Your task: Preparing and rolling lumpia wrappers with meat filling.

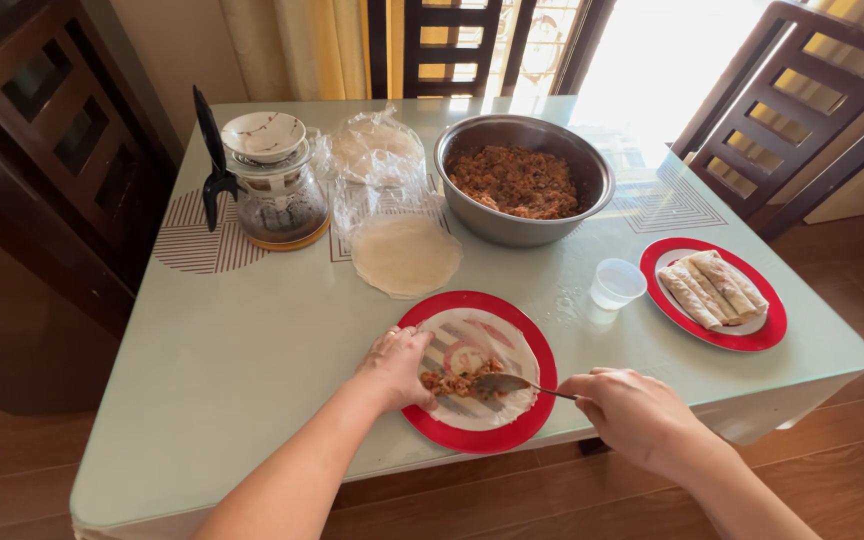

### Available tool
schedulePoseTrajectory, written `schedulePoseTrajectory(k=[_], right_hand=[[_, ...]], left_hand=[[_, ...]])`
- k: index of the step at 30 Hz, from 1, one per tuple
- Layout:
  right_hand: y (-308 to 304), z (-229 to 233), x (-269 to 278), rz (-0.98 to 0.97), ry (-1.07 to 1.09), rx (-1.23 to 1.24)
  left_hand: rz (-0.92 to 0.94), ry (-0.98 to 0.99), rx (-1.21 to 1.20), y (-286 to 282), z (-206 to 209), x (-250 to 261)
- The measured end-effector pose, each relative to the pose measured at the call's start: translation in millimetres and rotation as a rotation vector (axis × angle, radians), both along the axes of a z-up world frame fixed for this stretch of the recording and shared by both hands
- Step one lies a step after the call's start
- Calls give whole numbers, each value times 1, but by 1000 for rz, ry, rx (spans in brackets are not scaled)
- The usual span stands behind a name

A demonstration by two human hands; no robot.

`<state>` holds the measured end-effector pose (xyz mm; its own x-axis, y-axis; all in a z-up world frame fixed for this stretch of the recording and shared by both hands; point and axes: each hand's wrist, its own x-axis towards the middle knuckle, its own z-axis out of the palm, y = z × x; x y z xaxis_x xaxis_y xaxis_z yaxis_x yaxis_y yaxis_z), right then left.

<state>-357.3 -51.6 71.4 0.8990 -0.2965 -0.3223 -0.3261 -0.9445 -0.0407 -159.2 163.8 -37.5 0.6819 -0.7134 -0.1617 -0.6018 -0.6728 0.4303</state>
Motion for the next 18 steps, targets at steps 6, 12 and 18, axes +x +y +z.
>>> schedulePoseTrajectory(k=[6, 12, 18], right_hand=[[1, -1, 11, -73, -139, 38], [-14, -11, 12, -50, -14, -55], [-7, -2, 14, -15, -8, -76]], left_hand=[[-65, -48, -39, 0, 4, 4], [-38, 1, 50, 1, 15, -1], [-30, 6, 65, -1, 16, 0]])
